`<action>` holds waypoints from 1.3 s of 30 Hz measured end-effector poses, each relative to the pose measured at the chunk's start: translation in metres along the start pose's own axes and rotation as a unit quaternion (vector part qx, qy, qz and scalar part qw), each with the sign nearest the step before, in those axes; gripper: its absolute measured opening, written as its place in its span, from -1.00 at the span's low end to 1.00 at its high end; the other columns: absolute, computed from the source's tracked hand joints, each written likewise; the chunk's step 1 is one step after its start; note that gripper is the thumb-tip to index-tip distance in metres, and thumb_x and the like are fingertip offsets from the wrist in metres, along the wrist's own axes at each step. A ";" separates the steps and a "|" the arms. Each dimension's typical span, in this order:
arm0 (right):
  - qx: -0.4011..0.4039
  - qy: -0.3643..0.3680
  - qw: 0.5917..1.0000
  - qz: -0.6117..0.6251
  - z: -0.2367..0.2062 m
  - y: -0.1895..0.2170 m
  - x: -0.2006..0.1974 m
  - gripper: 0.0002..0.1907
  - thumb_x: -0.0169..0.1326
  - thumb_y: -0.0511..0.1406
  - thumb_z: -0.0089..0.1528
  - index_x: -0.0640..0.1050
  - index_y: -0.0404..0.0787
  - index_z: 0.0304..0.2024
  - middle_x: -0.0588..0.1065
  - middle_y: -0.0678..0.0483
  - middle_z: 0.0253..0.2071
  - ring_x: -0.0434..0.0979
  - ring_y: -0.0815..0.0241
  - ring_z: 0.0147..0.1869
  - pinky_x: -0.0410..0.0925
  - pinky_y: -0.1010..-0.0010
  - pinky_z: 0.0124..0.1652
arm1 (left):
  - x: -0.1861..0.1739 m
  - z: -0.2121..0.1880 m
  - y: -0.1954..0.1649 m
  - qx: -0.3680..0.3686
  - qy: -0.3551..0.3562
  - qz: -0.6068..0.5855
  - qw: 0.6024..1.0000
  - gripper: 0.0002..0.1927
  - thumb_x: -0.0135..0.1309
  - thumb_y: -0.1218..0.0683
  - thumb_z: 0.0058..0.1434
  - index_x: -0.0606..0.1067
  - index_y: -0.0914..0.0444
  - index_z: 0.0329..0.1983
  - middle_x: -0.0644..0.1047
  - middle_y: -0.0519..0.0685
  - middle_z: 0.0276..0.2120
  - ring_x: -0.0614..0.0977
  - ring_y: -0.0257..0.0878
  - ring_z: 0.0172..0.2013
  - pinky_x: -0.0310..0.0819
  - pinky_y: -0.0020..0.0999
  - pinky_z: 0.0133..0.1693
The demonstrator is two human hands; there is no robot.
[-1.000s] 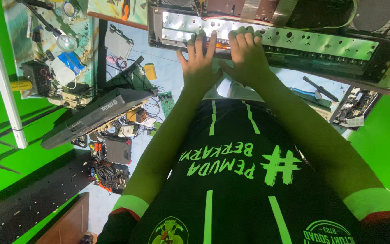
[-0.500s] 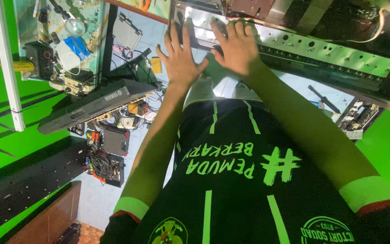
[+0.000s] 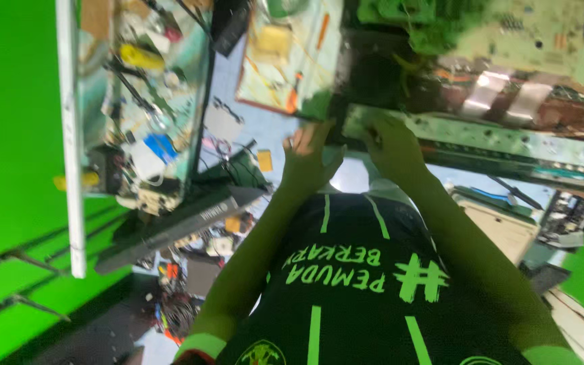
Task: The person disassembles and repairs an electronic keyboard instrument, handling small screws and component wires by hand and using a screwdriver to adjust internal circuit board components, testing the buttons and keys at the end.
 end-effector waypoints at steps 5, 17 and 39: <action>0.005 -0.099 0.989 0.113 0.014 0.063 -0.023 -0.83 0.18 -0.30 0.34 0.55 -0.27 -0.08 0.58 -0.09 -0.24 0.62 0.01 -0.22 0.44 0.26 -0.22 | -0.050 0.008 0.046 -0.063 0.046 -0.276 0.958 -0.86 0.13 0.12 0.38 0.55 0.30 -0.12 0.60 0.06 -0.40 0.63 -0.20 -0.43 0.48 -0.34 -0.35; 0.060 -0.168 0.979 0.097 0.078 0.116 -0.046 -0.84 0.18 -0.35 0.30 0.59 -0.26 -0.09 0.58 -0.04 -0.27 0.62 0.15 -0.22 0.43 0.36 -0.20 | -0.126 0.082 0.081 -0.073 -0.012 -0.300 0.951 -0.83 0.13 0.14 0.33 0.54 0.27 -0.05 0.66 -0.02 -0.27 0.67 -0.31 -0.34 0.53 -0.44 -0.40; 0.269 -0.400 0.870 0.099 0.180 0.176 0.001 -0.90 0.20 -0.41 0.28 0.56 -0.32 -0.17 0.55 -0.04 -0.25 0.51 0.08 -0.29 0.36 0.33 -0.22 | -0.159 0.277 0.162 0.118 0.222 -0.327 0.911 -0.76 0.17 0.15 0.35 0.53 0.31 0.05 0.62 0.00 -0.18 0.64 -0.25 -0.11 0.48 -0.40 0.02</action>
Point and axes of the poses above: each hand's wrist, its own z-axis towards the middle knuckle, its own x-axis out of the palm, y = z × x, the point moved 7 cm from there along z, towards the middle knuckle
